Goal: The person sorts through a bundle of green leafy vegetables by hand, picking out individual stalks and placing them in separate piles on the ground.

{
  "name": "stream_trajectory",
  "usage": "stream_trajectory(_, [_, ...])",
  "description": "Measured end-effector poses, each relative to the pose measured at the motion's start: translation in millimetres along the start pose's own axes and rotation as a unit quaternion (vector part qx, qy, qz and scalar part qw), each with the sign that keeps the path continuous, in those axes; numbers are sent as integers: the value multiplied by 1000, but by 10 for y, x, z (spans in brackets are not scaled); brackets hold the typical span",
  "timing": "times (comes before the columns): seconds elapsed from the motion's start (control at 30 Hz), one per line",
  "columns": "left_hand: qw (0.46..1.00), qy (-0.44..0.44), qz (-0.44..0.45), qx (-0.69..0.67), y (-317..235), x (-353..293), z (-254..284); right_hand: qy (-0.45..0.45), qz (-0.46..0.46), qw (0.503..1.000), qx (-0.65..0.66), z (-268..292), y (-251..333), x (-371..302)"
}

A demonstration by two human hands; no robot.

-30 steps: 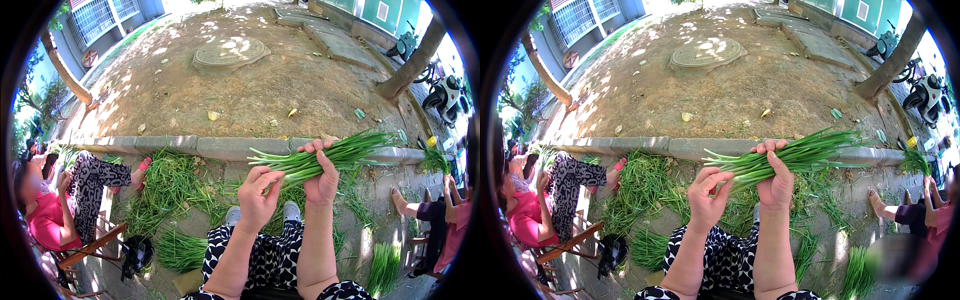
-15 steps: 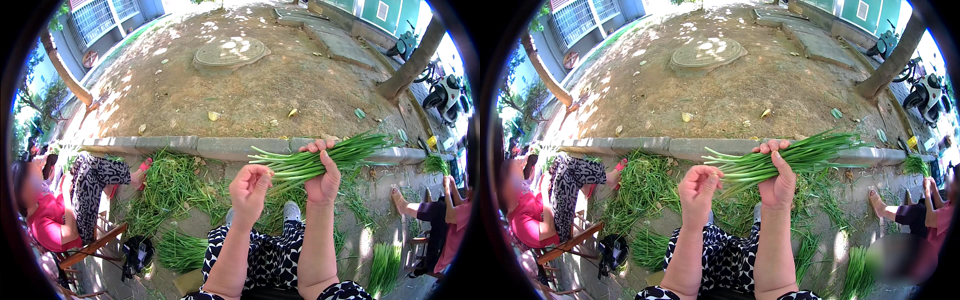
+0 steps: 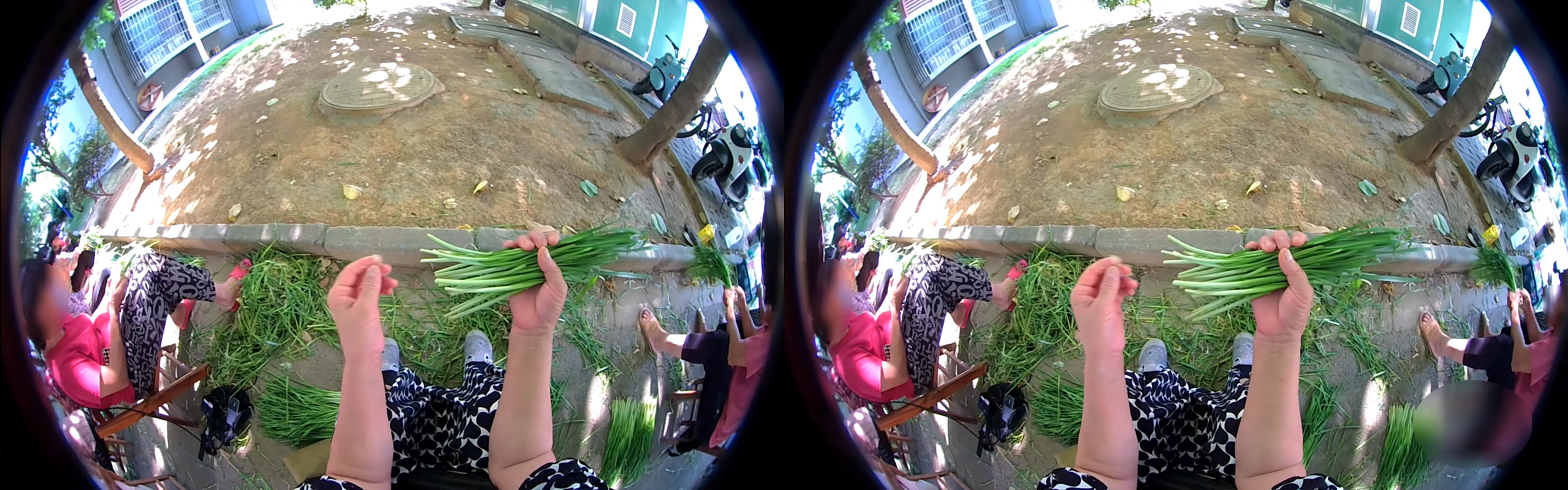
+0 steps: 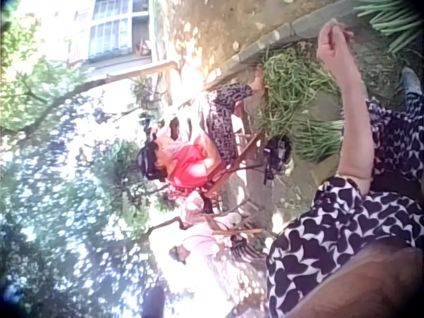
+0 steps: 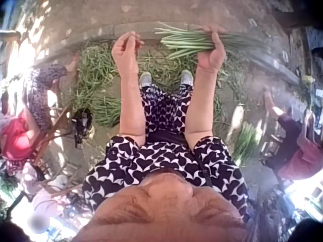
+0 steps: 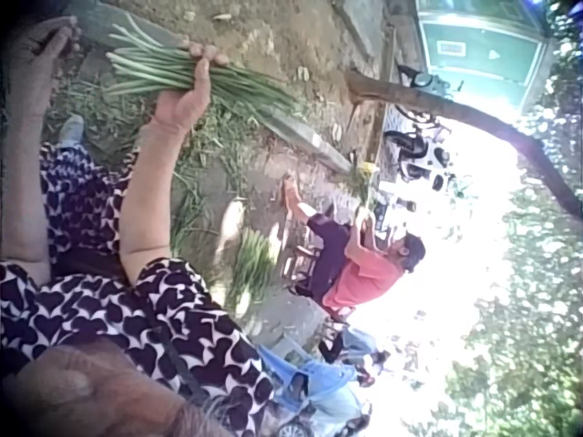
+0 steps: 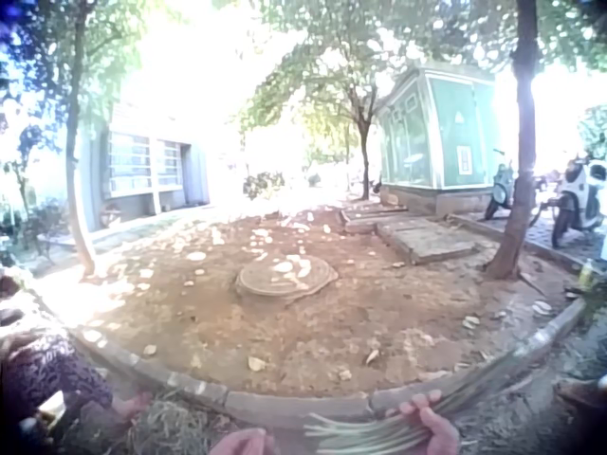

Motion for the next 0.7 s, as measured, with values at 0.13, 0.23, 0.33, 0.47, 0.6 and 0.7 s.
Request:
stream_trajectory(0.13, [940,12,34,340,30,24,-167,0,2,1000,15,-11,-19,7])
stream_trajectory(0.23, [908,38,-93,406,-250,-47,-517,-6,0,1000,-11,-3,-3,10])
stream_trajectory(0.33, [814,138,-262,500,-390,-162,-829,-7,-12,1000,-20,-53,-62,6])
stream_trajectory(0.47, [811,191,-219,508,-235,-198,-984,-16,-27,998,-54,-88,-122,-13])
stream_trajectory(0.6, [831,176,-204,486,-250,-195,-937,-20,-39,994,-99,-99,-143,-12])
stream_trajectory(0.7, [850,170,-195,460,-266,-172,-916,-28,-50,987,-151,-94,-146,-13])
Point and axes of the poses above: each hand's wrist, its own x-axis towards the middle knuckle, its own z-axis out of the back of the hand, y = z × x, the point moved 8 cm from there along x, towards the middle knuckle, and after that the axes turned 14 degrees about y, right-handed, at the moved point
